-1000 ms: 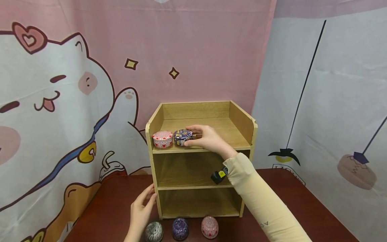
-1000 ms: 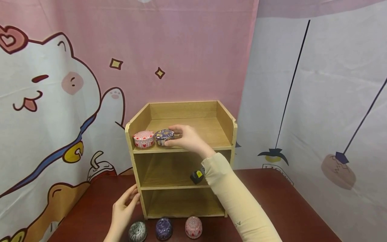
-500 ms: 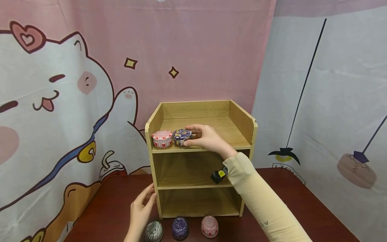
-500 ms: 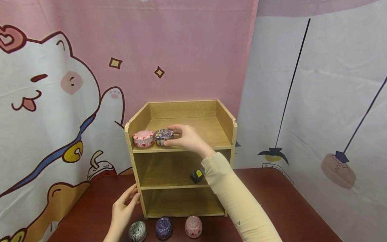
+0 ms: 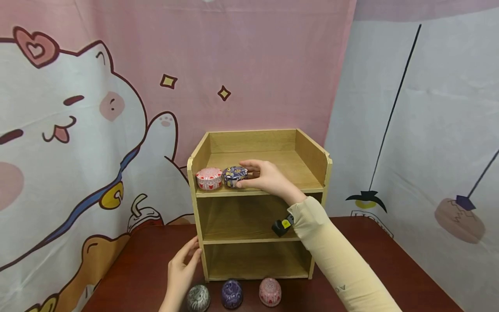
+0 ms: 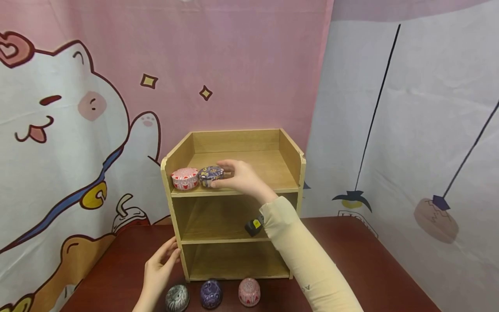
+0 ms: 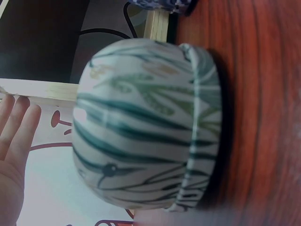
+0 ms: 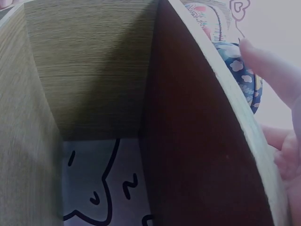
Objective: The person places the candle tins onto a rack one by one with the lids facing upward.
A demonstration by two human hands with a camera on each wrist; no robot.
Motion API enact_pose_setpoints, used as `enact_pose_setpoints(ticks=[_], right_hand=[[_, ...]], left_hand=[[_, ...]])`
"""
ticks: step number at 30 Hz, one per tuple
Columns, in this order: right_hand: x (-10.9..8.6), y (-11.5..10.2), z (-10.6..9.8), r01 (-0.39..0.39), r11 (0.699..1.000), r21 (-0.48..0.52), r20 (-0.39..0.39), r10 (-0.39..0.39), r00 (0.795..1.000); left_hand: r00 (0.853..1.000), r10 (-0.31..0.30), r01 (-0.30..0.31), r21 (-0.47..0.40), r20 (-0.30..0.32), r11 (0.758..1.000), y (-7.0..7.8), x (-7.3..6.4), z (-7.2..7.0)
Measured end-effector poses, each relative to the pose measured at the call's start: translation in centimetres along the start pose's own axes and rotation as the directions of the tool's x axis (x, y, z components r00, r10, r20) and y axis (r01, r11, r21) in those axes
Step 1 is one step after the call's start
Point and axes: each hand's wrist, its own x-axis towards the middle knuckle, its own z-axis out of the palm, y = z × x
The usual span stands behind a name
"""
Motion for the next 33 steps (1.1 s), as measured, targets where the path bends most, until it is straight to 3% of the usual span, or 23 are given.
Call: enact_pose_setpoints(ticks=[9,19,33], right_hand=[[-0.3,-0.1,-0.1,0.025,1.000,0.016,-0.036,-0.025,0.999],[-0.8,-0.2,-0.3,0.026,0.995,0.095,-0.150,-0.012,0.989],[-4.2,-0.7,0.1,0.153,0.980,0.127,-0.171,-0.130,0.977]], left_hand=[[1.000,0.004,-0.004,-0.008,-0.002,1.000,0.1,0.0,-0.1],[1.000,-0.013,0.013,-0.015,0.002,1.000,0.1,-0.2,0.0],[1.000,-0.009,0.009,-0.023,-0.003,1.000,0.0,-0.1,0.0]])
